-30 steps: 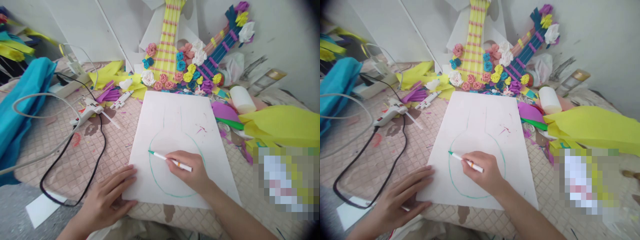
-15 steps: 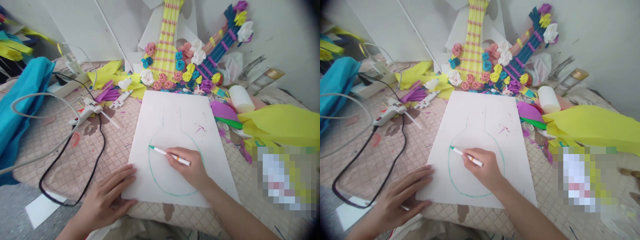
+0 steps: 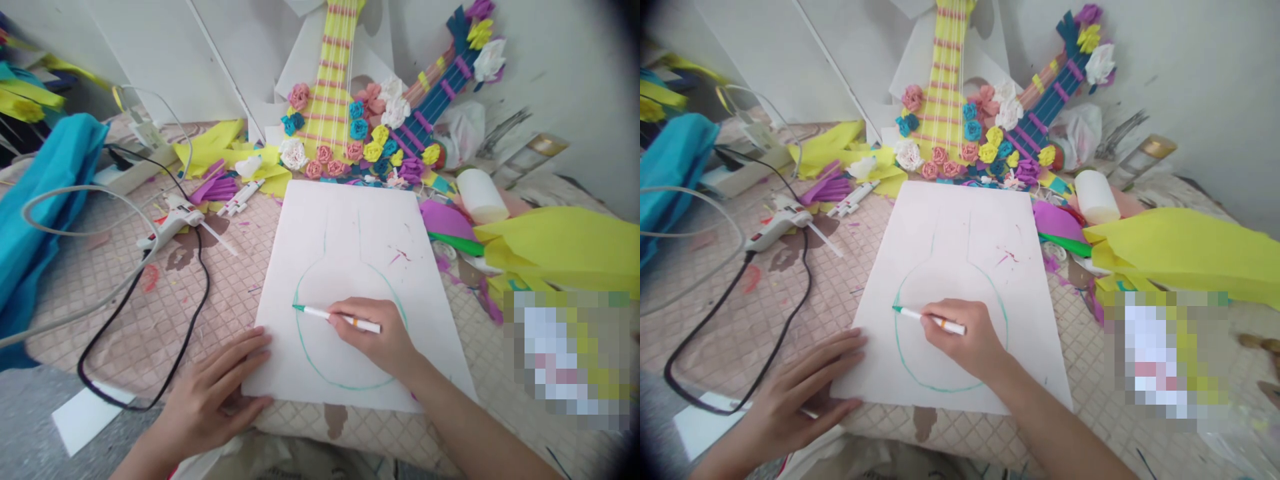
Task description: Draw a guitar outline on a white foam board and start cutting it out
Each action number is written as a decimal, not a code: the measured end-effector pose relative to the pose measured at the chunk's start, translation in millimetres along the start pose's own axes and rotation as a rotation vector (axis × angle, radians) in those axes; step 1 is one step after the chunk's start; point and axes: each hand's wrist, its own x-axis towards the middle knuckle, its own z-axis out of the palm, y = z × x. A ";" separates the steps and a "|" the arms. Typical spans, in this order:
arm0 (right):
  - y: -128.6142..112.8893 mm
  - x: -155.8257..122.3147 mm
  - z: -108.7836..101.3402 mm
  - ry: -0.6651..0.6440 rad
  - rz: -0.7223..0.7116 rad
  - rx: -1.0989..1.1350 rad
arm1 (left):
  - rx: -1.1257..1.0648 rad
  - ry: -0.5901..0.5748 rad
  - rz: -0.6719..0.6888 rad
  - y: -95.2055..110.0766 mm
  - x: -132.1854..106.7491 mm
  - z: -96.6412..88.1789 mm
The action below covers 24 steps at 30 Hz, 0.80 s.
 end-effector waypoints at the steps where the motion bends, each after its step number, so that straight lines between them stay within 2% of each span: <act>1: -0.6 0.0 -0.4 -0.024 0.006 0.006 | -0.002 0.000 -0.002 0.1 0.0 -0.2; 6: -4.3 -0.9 -2.7 -0.147 0.014 0.023 | -0.005 0.013 -0.014 -0.1 -0.3 -0.6; 12: -3.5 -1.2 -3.1 -0.143 0.033 0.038 | -0.011 0.000 -0.013 0.4 2.3 -1.2; 18: -8.5 -0.7 -6.4 -0.237 0.021 0.058 | 0.020 0.029 0.002 3.3 5.9 -4.1; 24: -8.1 -0.7 -6.5 -0.218 0.011 0.086 | 0.007 0.005 -0.007 1.6 2.6 -1.4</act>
